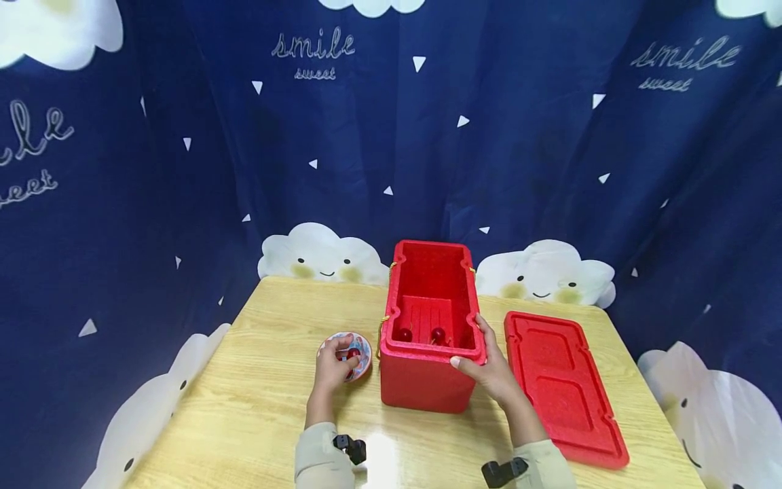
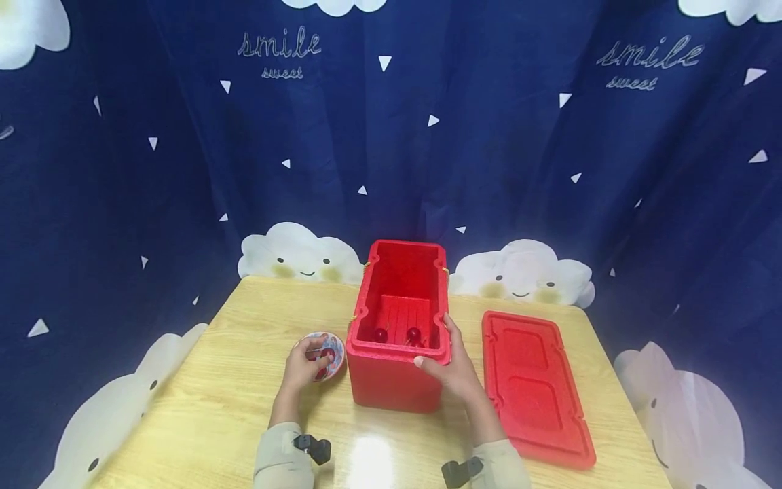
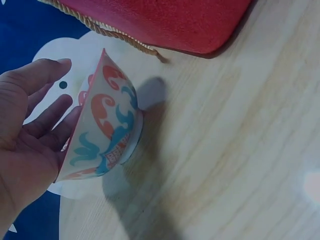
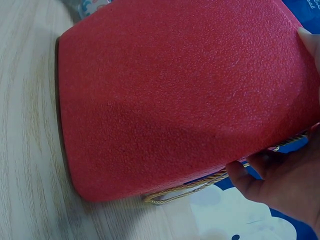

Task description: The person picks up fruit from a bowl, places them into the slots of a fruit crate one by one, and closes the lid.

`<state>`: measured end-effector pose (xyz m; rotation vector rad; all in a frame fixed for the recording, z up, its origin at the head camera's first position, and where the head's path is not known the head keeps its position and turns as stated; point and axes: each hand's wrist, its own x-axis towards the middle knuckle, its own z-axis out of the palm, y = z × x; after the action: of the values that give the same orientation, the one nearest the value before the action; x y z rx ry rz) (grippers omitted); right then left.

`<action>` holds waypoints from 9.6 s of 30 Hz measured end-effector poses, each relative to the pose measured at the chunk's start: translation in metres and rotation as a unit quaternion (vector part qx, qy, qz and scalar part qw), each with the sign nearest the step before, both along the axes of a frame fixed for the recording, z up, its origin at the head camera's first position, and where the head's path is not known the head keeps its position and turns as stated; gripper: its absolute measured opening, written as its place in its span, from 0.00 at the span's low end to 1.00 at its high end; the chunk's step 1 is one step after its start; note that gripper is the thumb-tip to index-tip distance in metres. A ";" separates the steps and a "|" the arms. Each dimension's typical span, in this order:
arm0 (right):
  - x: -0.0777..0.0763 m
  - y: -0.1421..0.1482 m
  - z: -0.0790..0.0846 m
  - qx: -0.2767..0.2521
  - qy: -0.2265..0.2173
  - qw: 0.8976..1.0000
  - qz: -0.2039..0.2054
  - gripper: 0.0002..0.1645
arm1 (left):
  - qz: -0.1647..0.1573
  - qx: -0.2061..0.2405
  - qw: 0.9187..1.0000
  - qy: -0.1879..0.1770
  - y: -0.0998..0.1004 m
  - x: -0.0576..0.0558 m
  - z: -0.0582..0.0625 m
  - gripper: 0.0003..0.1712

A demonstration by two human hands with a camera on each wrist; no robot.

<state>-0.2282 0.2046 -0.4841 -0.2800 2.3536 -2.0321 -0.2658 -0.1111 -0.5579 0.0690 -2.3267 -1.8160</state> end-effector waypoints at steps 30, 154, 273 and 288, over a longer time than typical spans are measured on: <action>0.005 -0.001 0.000 0.001 0.007 1.000 -0.011 0.57 | 0.047 -0.089 0.995 -0.001 0.015 -0.015 -0.008 0.20; -0.002 -0.004 0.005 -0.001 0.019 1.000 0.003 0.56 | -0.225 -0.061 0.972 -0.011 0.073 -0.062 0.182 0.19; 0.004 0.000 0.013 0.061 -0.005 0.998 -0.014 0.58 | -0.150 -0.113 0.980 0.065 0.049 0.005 0.142 0.24; 0.001 -0.001 0.017 0.085 -0.019 0.996 -0.022 0.62 | -0.075 -0.079 0.991 0.072 0.014 0.023 0.106 0.21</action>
<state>-0.2277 0.2037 -0.4667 -0.1850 2.5104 -1.8203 -0.2428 -0.0970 -0.4523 -0.2572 -2.4181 -1.6308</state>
